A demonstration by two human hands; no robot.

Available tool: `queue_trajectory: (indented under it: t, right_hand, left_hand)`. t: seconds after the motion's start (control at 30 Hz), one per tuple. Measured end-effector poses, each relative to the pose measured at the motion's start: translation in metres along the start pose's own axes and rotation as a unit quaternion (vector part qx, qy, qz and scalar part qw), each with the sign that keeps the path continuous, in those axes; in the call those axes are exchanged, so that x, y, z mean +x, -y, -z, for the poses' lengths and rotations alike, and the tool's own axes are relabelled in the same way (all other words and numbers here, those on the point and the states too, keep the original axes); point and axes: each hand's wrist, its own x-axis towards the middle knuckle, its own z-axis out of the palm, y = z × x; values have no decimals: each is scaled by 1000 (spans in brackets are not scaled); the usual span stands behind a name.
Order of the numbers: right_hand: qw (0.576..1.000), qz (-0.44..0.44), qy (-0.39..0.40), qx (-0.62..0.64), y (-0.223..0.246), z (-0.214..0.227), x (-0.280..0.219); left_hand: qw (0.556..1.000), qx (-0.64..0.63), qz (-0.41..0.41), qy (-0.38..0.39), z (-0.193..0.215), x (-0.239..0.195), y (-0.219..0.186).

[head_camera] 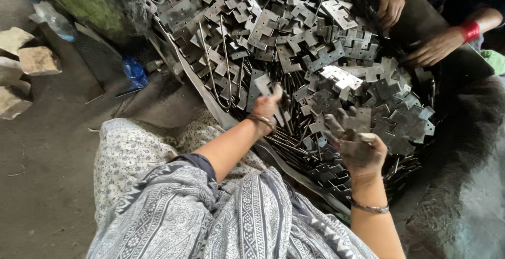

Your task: The person sorts metal components from a bin, picking up T-shaped metal brackets and placing them into a separate container.

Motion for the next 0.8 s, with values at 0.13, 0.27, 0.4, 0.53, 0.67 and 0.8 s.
queue_trajectory:
  t: [0.13, 0.27, 0.4, 0.53, 0.67, 0.8]
  right_hand:
    - [958, 1, -102, -267, -11, -14, 22]
    - [719, 254, 108, -637, -54, -19, 27]
    - [572, 280, 222, -738, -81, -23, 15]
    - [759, 195, 108, -612, -42, -26, -8]
    - [953, 80, -79, -283, 31, -15, -48]
    - [917, 302, -82, -246, 112, 56, -102]
  left_hand:
    - [945, -248, 212, 15, 1, -34, -5]
    - [852, -478, 186, 108, -28, -52, 8]
    - [860, -452, 174, 159, -46, -54, 24]
    - [957, -162, 0, 241, -51, -54, 13]
    - [952, 203, 31, 226, -26, -20, -37]
    - [783, 611, -97, -72, 38, 17, -59]
